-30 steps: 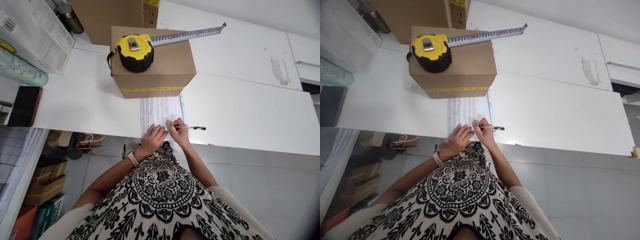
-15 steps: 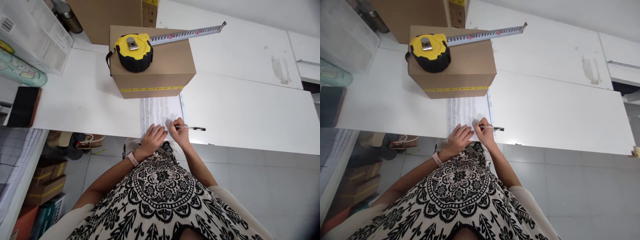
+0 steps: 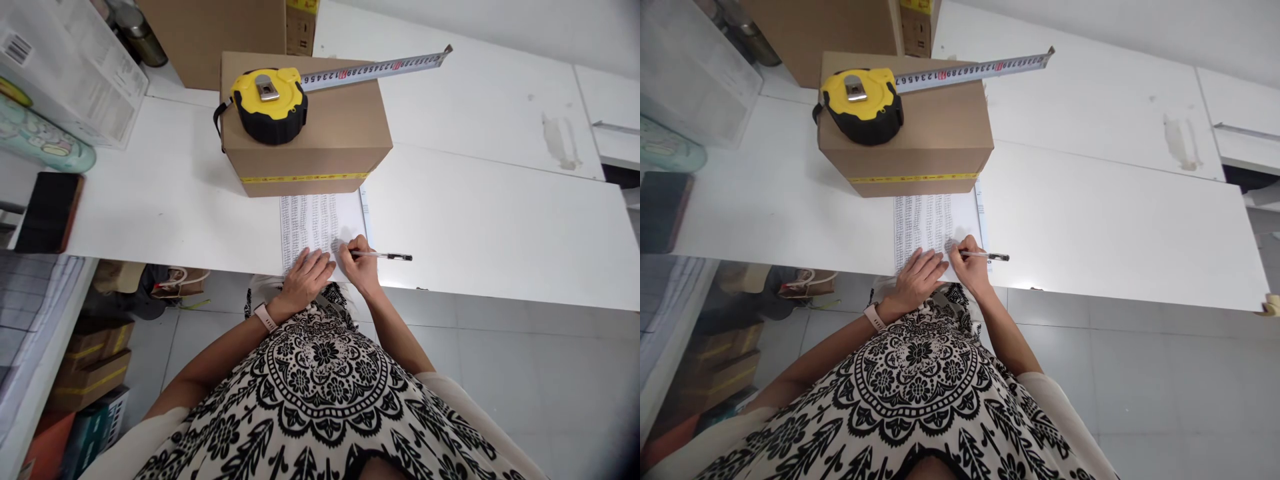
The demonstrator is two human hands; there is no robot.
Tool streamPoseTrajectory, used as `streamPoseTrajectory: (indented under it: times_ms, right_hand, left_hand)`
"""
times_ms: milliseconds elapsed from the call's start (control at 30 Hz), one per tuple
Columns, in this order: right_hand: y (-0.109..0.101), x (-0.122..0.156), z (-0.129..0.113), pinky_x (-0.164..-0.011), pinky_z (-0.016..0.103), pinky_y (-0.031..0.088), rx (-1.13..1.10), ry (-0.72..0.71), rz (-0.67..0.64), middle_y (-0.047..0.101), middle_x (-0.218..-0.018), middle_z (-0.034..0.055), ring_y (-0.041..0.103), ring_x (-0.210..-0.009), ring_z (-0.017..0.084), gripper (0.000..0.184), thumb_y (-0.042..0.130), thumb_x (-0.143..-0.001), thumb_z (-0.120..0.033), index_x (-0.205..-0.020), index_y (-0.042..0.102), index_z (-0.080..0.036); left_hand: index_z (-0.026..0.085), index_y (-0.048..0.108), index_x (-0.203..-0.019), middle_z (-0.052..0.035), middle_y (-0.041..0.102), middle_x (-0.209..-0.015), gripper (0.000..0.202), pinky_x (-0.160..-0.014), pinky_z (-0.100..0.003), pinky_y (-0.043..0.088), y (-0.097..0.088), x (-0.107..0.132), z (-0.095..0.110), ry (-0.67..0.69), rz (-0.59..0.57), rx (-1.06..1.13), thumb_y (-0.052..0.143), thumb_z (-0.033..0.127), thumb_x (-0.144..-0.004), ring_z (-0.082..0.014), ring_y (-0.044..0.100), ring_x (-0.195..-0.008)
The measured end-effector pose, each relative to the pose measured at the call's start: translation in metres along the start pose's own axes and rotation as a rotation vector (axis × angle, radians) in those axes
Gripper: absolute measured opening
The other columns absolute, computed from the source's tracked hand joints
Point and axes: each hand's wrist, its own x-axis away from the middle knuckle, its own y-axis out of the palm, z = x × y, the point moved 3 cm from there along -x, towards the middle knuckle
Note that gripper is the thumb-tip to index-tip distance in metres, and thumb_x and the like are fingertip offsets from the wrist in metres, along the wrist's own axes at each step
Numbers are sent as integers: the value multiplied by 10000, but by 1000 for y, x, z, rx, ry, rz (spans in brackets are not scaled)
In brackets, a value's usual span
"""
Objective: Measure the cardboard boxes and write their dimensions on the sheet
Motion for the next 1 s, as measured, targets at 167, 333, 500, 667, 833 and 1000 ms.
streamPoseTrajectory:
  times_ms: [167, 333, 500, 667, 833, 1000]
  right_hand:
    - [0, 0, -1, -508, 271, 323, 20, -2, 11, 410, -548, -75, 383, -503, 112, 290, 614, -901, -309, -708, 405, -255]
    - [0, -1, -2, -509, 266, 327, -8, -5, 8, 405, -546, -76, 383, -509, 110, 309, 622, -888, -322, -692, 394, -252]
    - [0, -1, -1, -505, 266, 321, -28, 8, 10, 406, -545, -75, 382, -508, 112, 303, 628, -882, -333, -694, 405, -253]
    - [0, -1, 2, -518, 269, 328, -25, 20, 8, 420, -555, -71, 396, -515, 114, 295, 623, -891, -330, -698, 415, -250]
    - [-1, -1, 2, -540, 277, 333, -10, 6, 34, 422, -566, -72, 397, -518, 112, 308, 617, -903, -329, -696, 404, -249]
    - [-1, 0, 2, -530, 271, 323, -11, 9, 19, 408, -556, -77, 388, -514, 108, 310, 623, -898, -329, -698, 400, -248]
  left_hand:
    - [159, 670, -1282, -129, 698, -1326, 359, -1213, -495, 364, -1, 0, 0, 5, 12, 2, 559, 372, -1015, -286, 607, -1297]
    - [160, 657, -1299, -133, 689, -1341, 365, -1217, -496, 361, 0, 1, 0, -2, -4, 11, 570, 366, -1010, -284, 596, -1314]
    - [168, 655, -1290, -115, 695, -1337, 345, -1215, -491, 367, 0, 1, 0, 5, -8, -12, 564, 356, -1016, -277, 603, -1306]
    - [164, 655, -1288, -118, 694, -1338, 361, -1217, -492, 363, 0, 1, 0, 5, 0, -11, 564, 381, -1015, -278, 605, -1304]
    - [155, 665, -1269, -112, 699, -1331, 357, -1211, -489, 374, -1, -1, 1, 13, 14, -34, 563, 383, -1015, -275, 613, -1288]
    - [156, 665, -1270, -110, 700, -1328, 361, -1209, -490, 375, -1, -1, 1, 15, 23, -35, 558, 390, -1017, -276, 613, -1287]
